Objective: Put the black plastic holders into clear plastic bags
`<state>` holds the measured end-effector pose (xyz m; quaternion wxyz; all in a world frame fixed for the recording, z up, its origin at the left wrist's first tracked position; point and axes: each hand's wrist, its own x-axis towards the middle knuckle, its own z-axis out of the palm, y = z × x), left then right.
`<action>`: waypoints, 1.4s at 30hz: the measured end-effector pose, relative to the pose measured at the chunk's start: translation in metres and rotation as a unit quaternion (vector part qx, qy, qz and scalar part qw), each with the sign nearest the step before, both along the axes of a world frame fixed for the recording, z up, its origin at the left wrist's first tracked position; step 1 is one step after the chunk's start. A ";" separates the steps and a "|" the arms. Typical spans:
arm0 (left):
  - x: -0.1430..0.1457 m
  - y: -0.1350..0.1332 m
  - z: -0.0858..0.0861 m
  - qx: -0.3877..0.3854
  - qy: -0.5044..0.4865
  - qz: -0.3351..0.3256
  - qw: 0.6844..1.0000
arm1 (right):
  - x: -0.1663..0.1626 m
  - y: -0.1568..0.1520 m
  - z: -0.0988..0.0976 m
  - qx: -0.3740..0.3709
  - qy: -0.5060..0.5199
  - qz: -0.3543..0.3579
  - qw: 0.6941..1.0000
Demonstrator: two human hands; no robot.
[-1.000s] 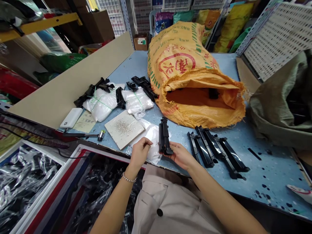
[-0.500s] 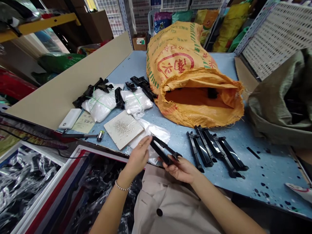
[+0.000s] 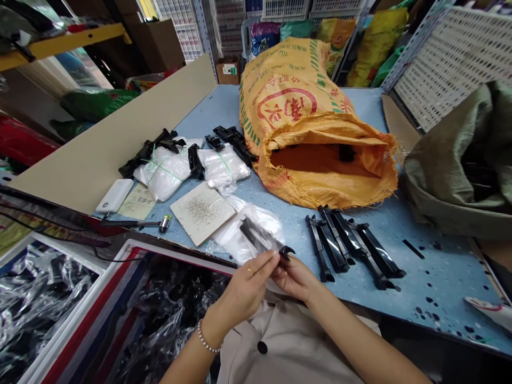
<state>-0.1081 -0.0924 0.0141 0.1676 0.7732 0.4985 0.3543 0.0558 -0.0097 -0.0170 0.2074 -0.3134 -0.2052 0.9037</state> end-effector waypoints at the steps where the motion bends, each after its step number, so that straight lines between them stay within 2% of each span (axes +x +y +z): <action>1: 0.004 -0.003 0.001 -0.007 -0.005 -0.010 1.000 | -0.001 -0.002 -0.002 0.043 -0.023 -0.020 0.999; 3: 0.009 -0.006 0.003 -0.030 -0.007 -0.019 0.999 | -0.002 -0.007 -0.003 0.160 -0.095 -0.025 0.982; 5: 0.009 -0.007 0.007 -0.056 -0.003 -0.027 0.998 | 0.000 -0.013 0.000 0.309 -0.178 -0.002 0.934; 7: 0.006 -0.007 0.013 -0.071 -0.004 -0.007 0.997 | 0.003 -0.018 0.004 0.409 -0.208 0.040 0.887; 9: -0.001 -0.012 0.021 -0.078 -0.024 0.050 0.995 | 0.007 -0.019 0.005 0.465 -0.192 0.083 0.860; 12: -0.021 -0.035 0.042 -0.103 -0.056 0.133 0.984 | 0.012 -0.014 0.001 0.517 -0.194 0.078 0.830; 14: -0.041 -0.060 0.058 -0.166 -0.051 0.152 0.973 | 0.015 -0.008 -0.005 0.525 -0.205 0.051 0.824; 16: -0.067 -0.088 0.064 -0.270 -0.031 0.159 0.949 | 0.017 -0.004 -0.009 0.534 -0.206 0.035 0.819; 17: -0.080 -0.100 0.061 -0.325 -0.023 0.168 0.930 | 0.017 -0.002 -0.010 0.546 -0.209 0.028 0.811; 19: -0.107 -0.121 0.039 -0.409 -0.014 0.195 0.891 | 0.017 0.002 -0.011 0.580 -0.237 0.011 0.779; 21: -0.132 -0.136 0.000 -0.446 -0.005 0.236 0.863 | 0.016 0.008 -0.011 0.608 -0.294 0.002 0.738; 24: -0.155 -0.142 -0.062 -0.447 0.045 0.332 0.829 | 0.018 0.018 -0.010 0.628 -0.397 0.030 0.668; 26: -0.159 -0.135 -0.086 -0.418 0.058 0.381 0.822 | 0.020 0.025 -0.010 0.634 -0.438 0.078 0.633; 28: -0.152 -0.118 -0.089 -0.382 0.026 0.402 0.832 | 0.021 0.030 -0.008 0.640 -0.451 0.117 0.610; 31: -0.132 -0.077 -0.063 -0.285 -0.024 0.426 0.858 | 0.014 0.038 0.001 0.668 -0.440 0.121 0.588; 33: -0.121 -0.046 -0.038 -0.158 0.026 0.450 0.879 | -0.002 0.045 0.011 0.695 -0.410 0.098 0.583; 35: -0.116 -0.018 -0.019 -0.067 0.125 0.415 0.899 | -0.026 0.054 0.019 0.725 -0.368 0.082 0.576; 36: -0.115 -0.006 -0.012 -0.051 0.177 0.387 0.904 | -0.040 0.058 0.021 0.740 -0.349 0.077 0.570; 38: -0.116 0.013 -0.006 -0.074 0.269 0.333 0.901 | -0.068 0.065 0.019 0.767 -0.318 0.078 0.552; 42: -0.113 0.032 -0.008 -0.150 0.387 0.277 0.867 | -0.104 0.070 -0.004 0.795 -0.294 0.084 0.524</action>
